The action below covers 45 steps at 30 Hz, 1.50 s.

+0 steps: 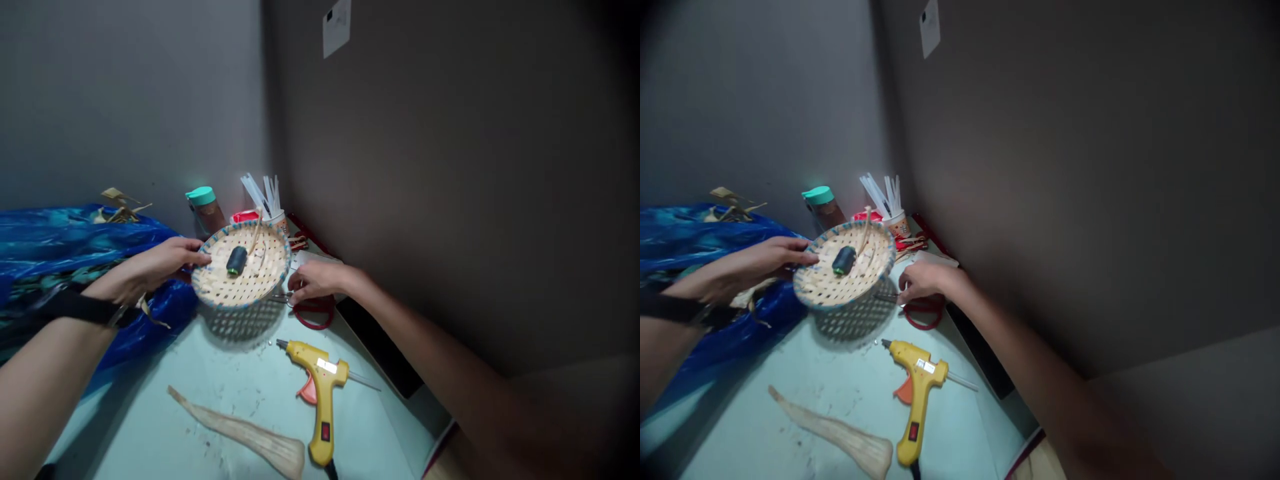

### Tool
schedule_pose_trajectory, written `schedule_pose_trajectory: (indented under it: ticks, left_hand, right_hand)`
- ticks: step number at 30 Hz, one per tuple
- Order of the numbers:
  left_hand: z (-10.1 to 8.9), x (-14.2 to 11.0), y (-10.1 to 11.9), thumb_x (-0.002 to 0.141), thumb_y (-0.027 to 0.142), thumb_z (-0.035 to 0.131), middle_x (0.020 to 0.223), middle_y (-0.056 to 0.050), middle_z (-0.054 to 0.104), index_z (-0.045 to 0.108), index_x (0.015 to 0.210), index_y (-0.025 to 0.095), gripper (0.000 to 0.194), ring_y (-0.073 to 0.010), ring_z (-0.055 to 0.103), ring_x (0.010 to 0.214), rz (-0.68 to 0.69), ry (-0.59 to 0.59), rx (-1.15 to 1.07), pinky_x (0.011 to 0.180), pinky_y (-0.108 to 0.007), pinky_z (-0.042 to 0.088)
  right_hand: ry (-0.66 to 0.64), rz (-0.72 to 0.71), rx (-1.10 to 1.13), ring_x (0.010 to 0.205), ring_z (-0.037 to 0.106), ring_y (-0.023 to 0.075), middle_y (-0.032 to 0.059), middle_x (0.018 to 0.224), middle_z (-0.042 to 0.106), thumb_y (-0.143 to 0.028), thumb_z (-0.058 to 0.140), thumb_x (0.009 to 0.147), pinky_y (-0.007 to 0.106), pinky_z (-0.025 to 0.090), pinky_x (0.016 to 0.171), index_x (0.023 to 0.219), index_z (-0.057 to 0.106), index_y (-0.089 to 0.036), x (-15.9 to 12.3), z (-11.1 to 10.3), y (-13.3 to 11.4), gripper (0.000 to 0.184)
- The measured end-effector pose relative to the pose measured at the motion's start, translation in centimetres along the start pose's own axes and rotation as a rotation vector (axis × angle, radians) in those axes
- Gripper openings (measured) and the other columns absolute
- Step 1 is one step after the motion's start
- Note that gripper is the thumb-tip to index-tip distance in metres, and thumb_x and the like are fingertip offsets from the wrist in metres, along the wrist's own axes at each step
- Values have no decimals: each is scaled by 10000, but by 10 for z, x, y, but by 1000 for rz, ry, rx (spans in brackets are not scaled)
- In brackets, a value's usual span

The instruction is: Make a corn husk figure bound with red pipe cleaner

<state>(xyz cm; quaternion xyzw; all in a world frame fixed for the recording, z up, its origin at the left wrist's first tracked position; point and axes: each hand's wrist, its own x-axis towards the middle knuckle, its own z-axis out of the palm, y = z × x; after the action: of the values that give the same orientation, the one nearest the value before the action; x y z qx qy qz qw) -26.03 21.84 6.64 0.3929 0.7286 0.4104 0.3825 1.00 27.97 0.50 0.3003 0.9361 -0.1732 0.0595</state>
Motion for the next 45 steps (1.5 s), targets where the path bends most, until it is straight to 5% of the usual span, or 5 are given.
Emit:
schedule_pose_trajectory:
  ticks: [13,19,25,37,45]
  left_hand:
    - [83,43,-17,913,306,585,1011,-62,647,603,1107,131,262,-145,639,803,-127,-38,12,680,-311,562]
    - [97,46,-34,760,47,647,630,-60,648,622,917,83,163,-196,640,549,-96,-84,-121,495,-315,563]
    - [107,33,-55,736,81,654,609,-84,664,622,941,86,208,-216,660,522,-85,-172,-228,486,-314,575]
    - [64,47,-53,813,155,615,798,-65,690,555,1237,141,429,-104,616,571,81,-68,-201,549,-193,507]
    - [-12,-40,-28,660,140,736,871,-98,711,718,967,105,309,-195,672,713,180,-173,22,594,-254,516]
  right_hand:
    - [193,81,51,853,639,215,114,932,713,-200,569,833,250,422,696,905,706,-135,-15,19,11,168]
    - [494,305,130,830,633,181,97,1008,694,-225,587,843,229,387,656,1217,577,-148,-14,11,15,382]
    - [286,163,-32,896,635,189,98,999,707,-233,606,841,231,392,706,994,721,-188,-9,12,14,197]
    - [315,325,-209,915,656,243,139,1034,703,-357,523,900,280,421,677,1166,615,-175,20,2,-3,335]
    - [271,313,-307,1068,592,330,199,1126,653,-189,550,857,380,428,817,1293,536,-154,34,3,-2,438]
